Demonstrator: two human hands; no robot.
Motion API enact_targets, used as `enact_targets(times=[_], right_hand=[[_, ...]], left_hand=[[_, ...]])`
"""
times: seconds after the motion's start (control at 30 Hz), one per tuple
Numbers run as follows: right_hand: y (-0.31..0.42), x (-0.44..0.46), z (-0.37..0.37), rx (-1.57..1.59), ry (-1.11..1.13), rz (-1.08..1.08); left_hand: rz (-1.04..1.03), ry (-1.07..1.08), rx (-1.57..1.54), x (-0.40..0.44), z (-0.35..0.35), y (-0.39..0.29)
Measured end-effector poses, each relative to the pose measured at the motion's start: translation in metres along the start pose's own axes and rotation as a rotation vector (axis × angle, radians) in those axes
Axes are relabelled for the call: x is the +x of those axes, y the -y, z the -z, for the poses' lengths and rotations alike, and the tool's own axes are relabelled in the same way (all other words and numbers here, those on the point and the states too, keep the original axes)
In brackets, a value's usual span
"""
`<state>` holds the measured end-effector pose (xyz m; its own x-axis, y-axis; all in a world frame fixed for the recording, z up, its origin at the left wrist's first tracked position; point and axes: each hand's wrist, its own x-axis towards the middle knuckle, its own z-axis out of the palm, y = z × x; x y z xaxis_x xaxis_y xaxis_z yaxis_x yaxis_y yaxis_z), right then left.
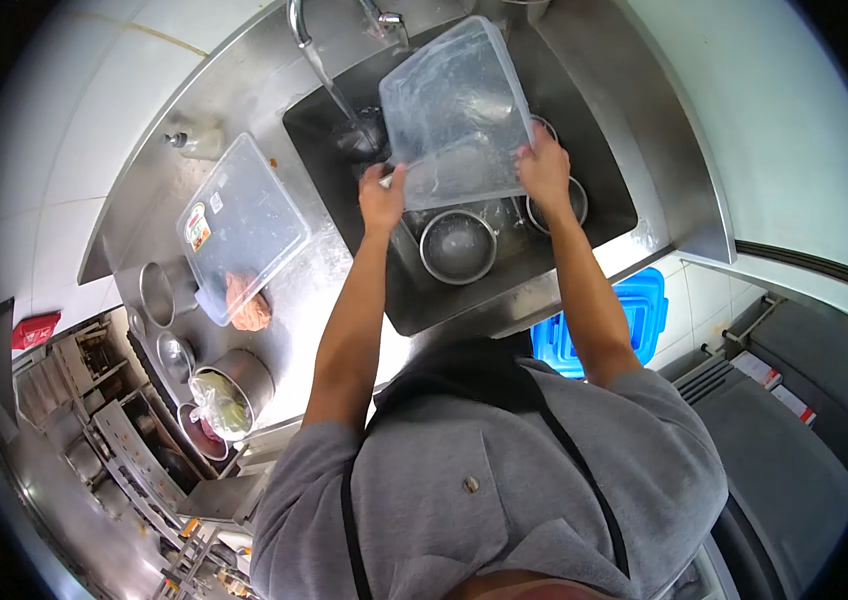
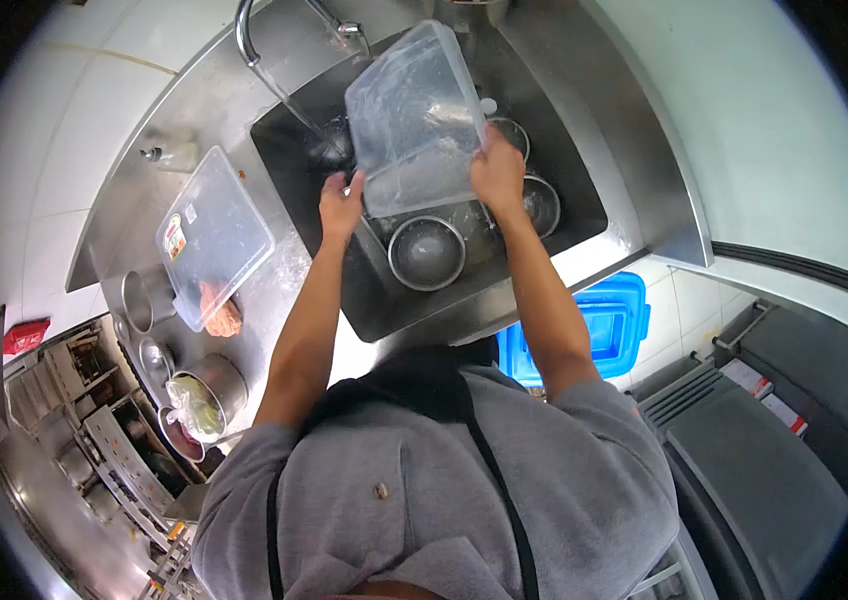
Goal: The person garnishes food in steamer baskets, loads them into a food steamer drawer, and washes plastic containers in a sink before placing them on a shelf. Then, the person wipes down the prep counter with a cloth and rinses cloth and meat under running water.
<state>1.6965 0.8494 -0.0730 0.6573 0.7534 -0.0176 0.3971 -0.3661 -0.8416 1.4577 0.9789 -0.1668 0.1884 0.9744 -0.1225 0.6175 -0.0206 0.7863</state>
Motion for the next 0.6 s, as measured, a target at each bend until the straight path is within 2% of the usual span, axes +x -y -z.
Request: enact_targets(times=[0.03,0.1,0.13,0.17,0.2,0.23,0.3,0.33,0.4,0.43,0.5,0.53,0.6], right_hand=[[0.018,-0.006,0.004,-0.31,-0.184,0.254],[0.064,-0.026,0.01,-0.317,-0.143,0.199],[0.082,-0.036,0.007,-0.326,-0.105,0.143],[0.092,-0.048,0.001,-0.328,-0.108,0.148],[0.1,-0.058,-0.007,-0.444,-0.075,0.281],[0.106,-0.066,-0.014,-0.56,-0.041,0.413],[0.092,-0.081,-0.037,-0.584,-0.086,0.663],[0.095,-0.087,-0.037,-0.586,-0.094,0.664],[0.1,-0.098,-0.037,-0.346,0.189,0.802],[0.095,-0.097,-0.04,-0.341,0.184,0.803],[0.069,-0.092,-0.048,-0.129,0.302,0.657],[0.051,-0.075,-0.051,-0.154,0.244,0.621],[0.024,-0.04,-0.048,-0.291,0.071,0.369]], left_hand=[[-0.061,0.101,-0.161,-0.001,0.009,-0.04],[0.014,0.34,-0.501,-0.005,0.017,-0.097],[0.01,0.338,-0.503,-0.008,0.02,-0.122],[0.07,0.398,-0.881,-0.012,0.023,-0.144],[0.131,0.454,-1.259,-0.013,0.025,-0.154],[0.126,0.457,-1.263,-0.011,0.026,-0.154],[0.236,0.267,-1.123,-0.004,0.032,-0.147],[0.322,0.264,-1.225,-0.002,0.041,-0.141],[0.257,0.349,-1.28,0.005,0.058,-0.109],[0.198,0.432,-1.332,0.009,0.065,-0.09],[0.226,0.403,-1.37,0.014,0.078,-0.059],[0.26,0.373,-1.414,0.016,0.084,-0.046],[0.282,0.378,-1.427,0.022,0.094,-0.025]])
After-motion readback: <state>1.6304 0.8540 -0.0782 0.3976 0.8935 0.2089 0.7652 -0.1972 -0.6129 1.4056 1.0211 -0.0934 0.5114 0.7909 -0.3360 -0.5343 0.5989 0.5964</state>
